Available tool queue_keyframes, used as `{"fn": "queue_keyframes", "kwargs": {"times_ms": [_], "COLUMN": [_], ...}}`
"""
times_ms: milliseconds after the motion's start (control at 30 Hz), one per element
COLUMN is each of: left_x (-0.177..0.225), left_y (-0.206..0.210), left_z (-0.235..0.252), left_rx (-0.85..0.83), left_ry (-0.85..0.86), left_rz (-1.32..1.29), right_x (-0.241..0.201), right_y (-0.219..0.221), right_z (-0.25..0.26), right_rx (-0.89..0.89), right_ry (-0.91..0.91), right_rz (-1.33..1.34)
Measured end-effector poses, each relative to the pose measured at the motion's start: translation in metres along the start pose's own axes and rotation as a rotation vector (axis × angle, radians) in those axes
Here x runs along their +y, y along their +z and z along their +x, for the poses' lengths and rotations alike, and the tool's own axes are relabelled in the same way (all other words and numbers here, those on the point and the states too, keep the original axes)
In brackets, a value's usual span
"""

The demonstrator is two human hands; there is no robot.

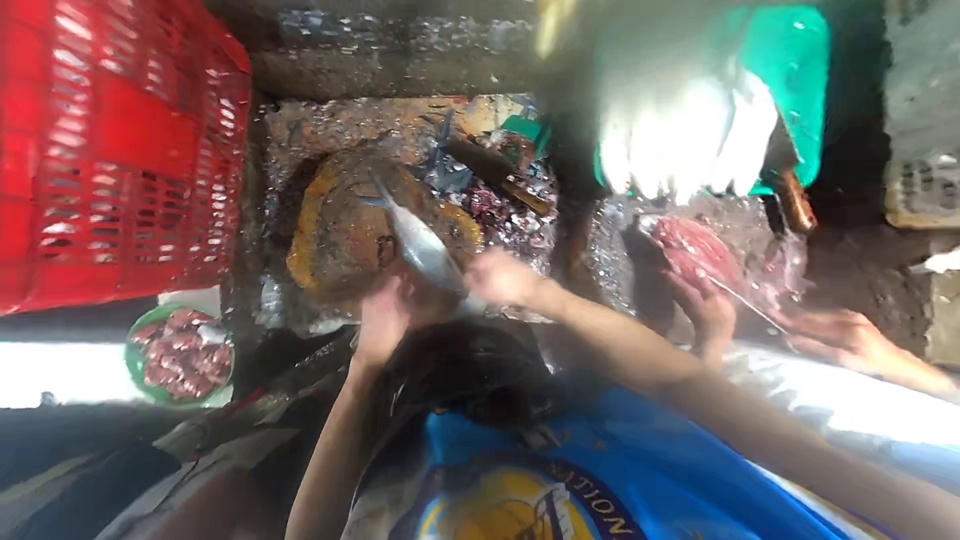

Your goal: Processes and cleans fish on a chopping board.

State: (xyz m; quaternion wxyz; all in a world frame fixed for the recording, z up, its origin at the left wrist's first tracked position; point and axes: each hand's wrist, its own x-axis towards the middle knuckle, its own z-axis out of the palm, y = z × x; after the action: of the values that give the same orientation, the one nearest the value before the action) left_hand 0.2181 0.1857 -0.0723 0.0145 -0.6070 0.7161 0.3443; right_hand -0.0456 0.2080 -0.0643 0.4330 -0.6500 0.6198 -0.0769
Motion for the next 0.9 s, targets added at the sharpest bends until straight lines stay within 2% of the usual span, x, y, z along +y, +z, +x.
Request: {"fn": "queue_keyframes", "kwargs": {"times_ms": [67, 100, 133, 200, 233, 267, 333, 433, 567, 600, 667, 800, 867, 900], "left_x": [-0.038, -0.054, -0.066, -0.079, -0.087, -0.097, -0.115, -0.146, -0.198, -0.215, -0.245, -0.270, -0.286, -0.299], "left_y": [-0.016, -0.022, -0.026, -0.035, -0.041, -0.049, -0.054, -0.057, -0.091, -0.102, -0.123, -0.158, -0.153, -0.140], "left_z": [-0.007, -0.011, -0.018, -0.033, -0.036, -0.038, -0.047, -0.062, -0.073, -0.077, -0.088, -0.099, -0.091, -0.086], "left_rx": [0.130, 0.187, 0.226, 0.297, 0.342, 0.392, 0.504, 0.745, 1.179, 1.270, 1.399, 1.433, 1.282, 1.151], "left_ry": [-0.141, -0.182, -0.222, -0.309, -0.326, -0.322, -0.304, -0.294, -0.387, -0.413, -0.518, -0.922, -1.044, -1.034], "left_rz": [-0.351, -0.572, -0.798, -1.163, -1.288, -1.381, -1.447, -1.422, -1.376, -1.312, -0.991, -0.321, -0.145, -0.106], "right_x": [0.023, 0.036, 0.053, 0.079, 0.080, 0.074, 0.059, 0.048, 0.058, 0.060, 0.067, 0.079, 0.085, 0.087], "right_y": [-0.026, -0.039, -0.049, -0.059, -0.060, -0.060, -0.054, -0.047, -0.031, -0.030, -0.032, -0.040, -0.041, -0.041], "right_z": [0.001, 0.009, 0.018, 0.038, 0.048, 0.057, 0.053, 0.047, 0.048, 0.048, 0.043, 0.039, 0.039, 0.038], "right_rx": [0.281, 0.366, 0.361, 0.134, 0.043, 0.018, 0.085, 0.186, 0.195, 0.194, 0.182, 0.179, 0.173, 0.157], "right_ry": [-0.034, 0.009, 0.100, 0.317, 0.360, 0.354, 0.297, 0.250, 0.231, 0.228, 0.241, 0.256, 0.283, 0.296], "right_rz": [-0.010, -0.073, -0.173, -0.358, -0.414, -0.451, -0.408, -0.325, -0.329, -0.335, -0.349, -0.323, -0.334, -0.344]}}
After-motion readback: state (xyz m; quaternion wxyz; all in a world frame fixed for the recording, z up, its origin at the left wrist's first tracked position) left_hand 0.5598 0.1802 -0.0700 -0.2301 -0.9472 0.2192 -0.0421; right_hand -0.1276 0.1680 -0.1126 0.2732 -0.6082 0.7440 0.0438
